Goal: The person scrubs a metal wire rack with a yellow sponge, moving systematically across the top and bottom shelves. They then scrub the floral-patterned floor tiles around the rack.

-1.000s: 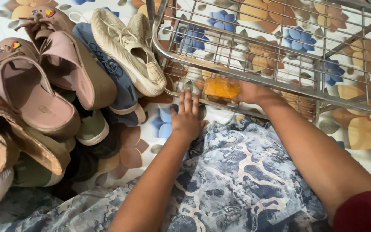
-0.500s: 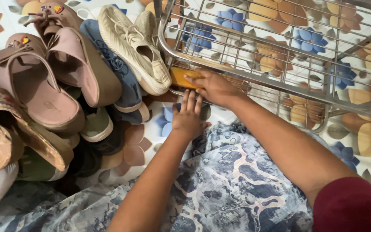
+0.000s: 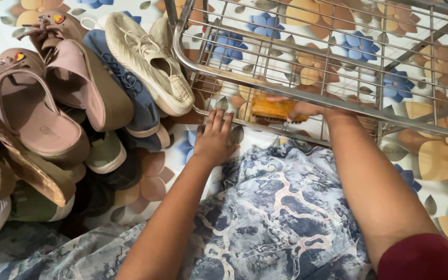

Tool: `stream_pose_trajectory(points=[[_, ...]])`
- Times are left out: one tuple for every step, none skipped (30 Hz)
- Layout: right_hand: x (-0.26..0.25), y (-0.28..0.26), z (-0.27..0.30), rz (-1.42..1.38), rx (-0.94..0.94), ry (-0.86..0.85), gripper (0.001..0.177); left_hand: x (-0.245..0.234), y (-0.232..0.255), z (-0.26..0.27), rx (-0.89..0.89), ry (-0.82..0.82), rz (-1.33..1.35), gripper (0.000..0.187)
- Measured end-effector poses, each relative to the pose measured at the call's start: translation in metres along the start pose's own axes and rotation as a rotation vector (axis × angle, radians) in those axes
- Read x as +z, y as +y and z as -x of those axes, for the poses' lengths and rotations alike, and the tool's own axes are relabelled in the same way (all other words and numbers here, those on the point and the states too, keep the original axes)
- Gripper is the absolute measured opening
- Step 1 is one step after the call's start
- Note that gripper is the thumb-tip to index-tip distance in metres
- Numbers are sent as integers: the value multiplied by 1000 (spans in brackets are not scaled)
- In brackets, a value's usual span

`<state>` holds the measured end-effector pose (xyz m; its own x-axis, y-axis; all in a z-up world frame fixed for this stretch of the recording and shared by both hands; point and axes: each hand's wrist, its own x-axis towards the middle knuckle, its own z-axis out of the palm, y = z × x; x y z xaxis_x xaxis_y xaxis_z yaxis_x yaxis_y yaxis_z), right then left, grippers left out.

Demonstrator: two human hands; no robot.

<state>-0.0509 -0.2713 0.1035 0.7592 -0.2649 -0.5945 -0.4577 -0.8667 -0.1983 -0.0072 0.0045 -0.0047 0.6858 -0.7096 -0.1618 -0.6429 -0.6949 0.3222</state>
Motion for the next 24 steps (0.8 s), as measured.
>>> stream_pose_trajectory(points=[[0, 2, -1, 43, 7, 20, 77, 0, -1, 0, 7, 17, 36, 95], [3, 2, -3, -14, -88, 40, 75, -1, -2, -2, -24, 20, 81, 92], [7, 0, -5, -70, -183, 60, 74, -2, -4, -6, -55, 24, 125, 90], [11, -4, -8, -128, -281, 81, 72, -2, -7, -10, -88, 27, 168, 87], [16, -13, -14, -163, -273, 96, 73, -2, -12, -12, -114, 95, 183, 86], [22, -25, -21, -196, -263, 111, 73, -1, -18, -14, -140, 163, 201, 86], [31, -40, -29, -242, -237, 47, 72, 2, -24, -15, -165, 231, 218, 85], [38, -55, -35, -285, -212, -18, 71, 5, -29, -16, -162, 294, 276, 86], [44, -67, -40, -243, -288, 59, 74, 8, -34, -17, -159, 358, 333, 87], [51, -81, -45, -203, -367, 136, 78, 11, -38, -19, -158, 422, 388, 88], [54, -88, -47, -162, -446, 213, 82, 12, -38, -21, -184, 429, 391, 84], [53, -90, -50, -180, -472, 193, 84, 12, -37, -23, -210, 433, 392, 81], [52, -91, -53, -197, -498, 174, 86, 9, -35, -23, -236, 438, 392, 77], [50, -91, -55, -213, -523, 155, 88, 5, -34, -19, -196, 442, 449, 76], [51, -89, -55, -225, -527, 132, 88, -2, -33, -13, -157, 446, 506, 76], [50, -83, -55, -235, -528, 110, 89, -8, -30, -10, -115, 451, 565, 76], [50, -77, -55, -245, -528, 87, 90, -14, -27, -9, -72, 473, 560, 72], [49, -71, -56, -268, -527, 49, 89, -19, -26, -9, -28, 491, 554, 68], [47, -65, -58, -291, -525, 11, 88, -21, -25, -10, 16, 510, 549, 65], [46, -59, -59, -317, -526, -28, 87, -20, -25, -11, 24, 501, 522, 61], [44, -51, -59, -194, -467, -55, 87, -17, -24, -14, 32, 493, 495, 58], [39, -41, -58, -71, -407, -82, 88, -13, -25, -15, 40, 483, 469, 55], [36, -31, -55, 51, -345, -108, 89, -8, -26, -14, 15, 479, 415, 57], [34, -20, -51, 43, -322, -131, 89, -5, -25, -15, -8, 478, 361, 62]])
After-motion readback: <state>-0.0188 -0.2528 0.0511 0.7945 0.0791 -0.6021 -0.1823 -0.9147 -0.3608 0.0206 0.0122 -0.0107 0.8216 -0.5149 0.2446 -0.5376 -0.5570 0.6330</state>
